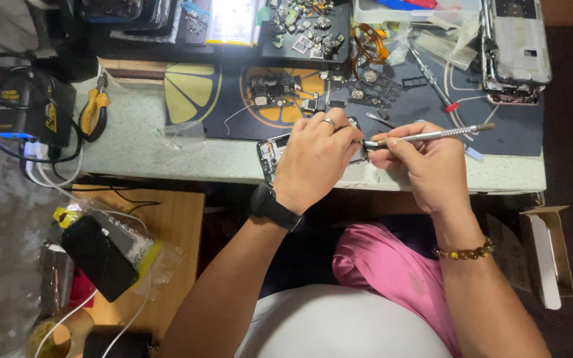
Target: The person uses a screwdriver to remove screws from a disassembled smartphone chassis, then detaches a ribbon cable and removes a small circuit board. The person then uses a soldering iron to work on the chassis interior.
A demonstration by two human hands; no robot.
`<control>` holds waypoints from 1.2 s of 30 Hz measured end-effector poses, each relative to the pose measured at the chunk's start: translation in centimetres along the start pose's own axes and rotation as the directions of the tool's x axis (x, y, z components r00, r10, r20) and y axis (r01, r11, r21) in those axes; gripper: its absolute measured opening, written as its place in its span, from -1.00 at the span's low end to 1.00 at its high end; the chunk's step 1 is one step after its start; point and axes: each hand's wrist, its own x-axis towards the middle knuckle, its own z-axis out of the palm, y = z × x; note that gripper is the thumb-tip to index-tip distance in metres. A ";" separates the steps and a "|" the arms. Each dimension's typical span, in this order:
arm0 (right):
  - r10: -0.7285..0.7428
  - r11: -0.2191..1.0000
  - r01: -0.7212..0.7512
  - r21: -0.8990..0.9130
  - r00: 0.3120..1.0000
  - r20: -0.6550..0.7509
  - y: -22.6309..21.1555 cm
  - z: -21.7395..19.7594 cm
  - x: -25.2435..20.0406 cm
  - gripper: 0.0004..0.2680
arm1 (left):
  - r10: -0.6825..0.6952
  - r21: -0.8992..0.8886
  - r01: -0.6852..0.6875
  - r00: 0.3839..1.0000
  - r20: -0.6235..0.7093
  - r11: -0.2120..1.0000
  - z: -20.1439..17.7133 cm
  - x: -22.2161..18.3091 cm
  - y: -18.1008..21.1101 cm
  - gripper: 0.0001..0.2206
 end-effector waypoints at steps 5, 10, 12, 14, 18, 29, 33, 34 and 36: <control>-0.031 1.000 0.030 0.005 0.999 0.028 1.2 -0.8 0.0 -0.93 | 0.007 0.007 -0.007 1.000 -0.012 1.000 0.2 -0.3 -0.1 -0.91; 0.023 0.996 -0.022 0.085 1.000 -0.015 1.3 -0.9 0.4 -0.92 | 0.015 0.015 -0.015 1.000 -0.006 1.000 0.2 -0.2 0.0 -0.90; 0.044 0.993 -0.040 0.110 0.998 -0.035 1.1 -0.7 0.5 -0.92 | 0.006 0.016 -0.006 1.000 0.000 1.000 0.1 -0.2 0.1 -0.91; 0.045 0.994 -0.040 0.104 0.998 -0.043 1.1 -0.6 0.6 -0.91 | 0.007 0.014 -0.007 1.000 -0.001 1.000 0.1 -0.1 0.1 -0.90; 0.055 0.995 -0.050 0.091 0.997 -0.060 1.1 -0.5 0.7 -0.91 | 0.013 0.010 -0.013 1.000 -0.001 1.000 0.2 -0.2 0.1 -0.90; -0.127 0.992 0.126 -0.008 0.991 -0.053 1.2 0.3 -1.0 -0.94 | 0.014 0.025 -0.014 1.000 -0.003 1.000 0.0 0.0 0.2 -0.90; -0.203 0.979 0.201 -0.039 0.977 -0.064 1.7 0.7 -1.9 -0.94 | 0.005 0.021 -0.005 1.000 0.001 1.000 0.0 -0.2 0.2 -0.91; -0.235 0.971 0.232 -0.060 0.970 -0.059 1.7 0.8 -2.0 -0.94 | 0.005 0.015 -0.005 1.000 0.002 1.000 0.1 -0.1 0.1 -0.91; -0.296 0.952 0.290 -0.099 0.954 -0.044 1.8 1.1 -2.2 -0.94 | -0.004 0.009 0.004 1.000 0.001 1.000 0.1 0.0 0.1 -0.93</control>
